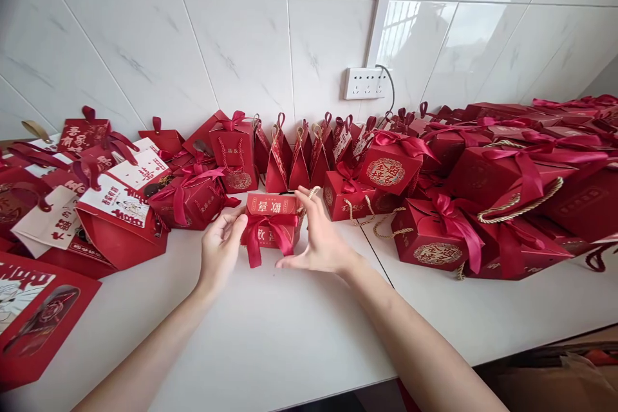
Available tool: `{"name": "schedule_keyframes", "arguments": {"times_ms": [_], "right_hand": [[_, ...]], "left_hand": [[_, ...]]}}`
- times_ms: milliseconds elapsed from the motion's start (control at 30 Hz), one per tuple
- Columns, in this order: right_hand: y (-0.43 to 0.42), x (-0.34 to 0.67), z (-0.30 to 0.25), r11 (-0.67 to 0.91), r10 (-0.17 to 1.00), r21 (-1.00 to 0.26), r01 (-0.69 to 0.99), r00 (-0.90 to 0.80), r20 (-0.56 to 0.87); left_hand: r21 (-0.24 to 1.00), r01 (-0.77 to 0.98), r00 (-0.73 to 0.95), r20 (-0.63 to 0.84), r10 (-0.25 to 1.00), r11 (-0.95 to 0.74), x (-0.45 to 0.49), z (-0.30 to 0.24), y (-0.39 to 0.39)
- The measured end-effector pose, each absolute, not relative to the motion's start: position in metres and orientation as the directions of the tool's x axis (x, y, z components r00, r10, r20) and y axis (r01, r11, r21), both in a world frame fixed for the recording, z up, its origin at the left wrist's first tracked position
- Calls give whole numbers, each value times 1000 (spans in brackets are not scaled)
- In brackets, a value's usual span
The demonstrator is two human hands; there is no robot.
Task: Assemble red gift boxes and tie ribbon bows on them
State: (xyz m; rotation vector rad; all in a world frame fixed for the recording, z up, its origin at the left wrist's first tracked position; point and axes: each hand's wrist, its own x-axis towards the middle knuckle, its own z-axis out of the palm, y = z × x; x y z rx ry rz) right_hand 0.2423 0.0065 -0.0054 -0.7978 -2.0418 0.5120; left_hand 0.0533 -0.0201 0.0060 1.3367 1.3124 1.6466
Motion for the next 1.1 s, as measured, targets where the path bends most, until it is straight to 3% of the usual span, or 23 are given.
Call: {"name": "schedule_keyframes", "arguments": {"times_ms": [100, 200, 267, 367, 433, 533, 967, 1033, 1100], "right_hand": [[8, 243, -6, 771, 634, -420, 479, -513, 579], [7, 241, -10, 730, 676, -451, 513, -442, 590], [6, 238, -14, 707, 699, -501, 499, -382, 605], [5, 234, -18, 724, 679, -516, 458, -338, 652], [4, 231, -19, 765, 630, -492, 416, -324, 705], [1, 229, -18, 807, 576, -465, 365, -309, 757], [0, 229, -16, 774, 618, -490, 401, -308, 724], [0, 229, -16, 755, 640, -509, 414, -294, 710], [1, 229, -15, 717, 685, -572, 398, -247, 686]], "left_hand": [[945, 133, -287, 326, 901, -300, 53, 4, -19], [887, 272, -331, 449, 830, -372, 53, 1, -20], [730, 468, -333, 667, 666, -498, 53, -2, -22], [334, 687, -125, 929, 348, -645, 56, -2, -29], [148, 707, 27, 972, 236, -691, 59, 0, -35], [64, 695, 104, 977, 188, -716, 64, 5, -42], [135, 668, 57, 971, 232, -732, 65, 5, -44], [320, 652, -83, 932, 354, -688, 63, 3, -39], [632, 573, -351, 765, 540, -523, 55, 0, -30]]}}
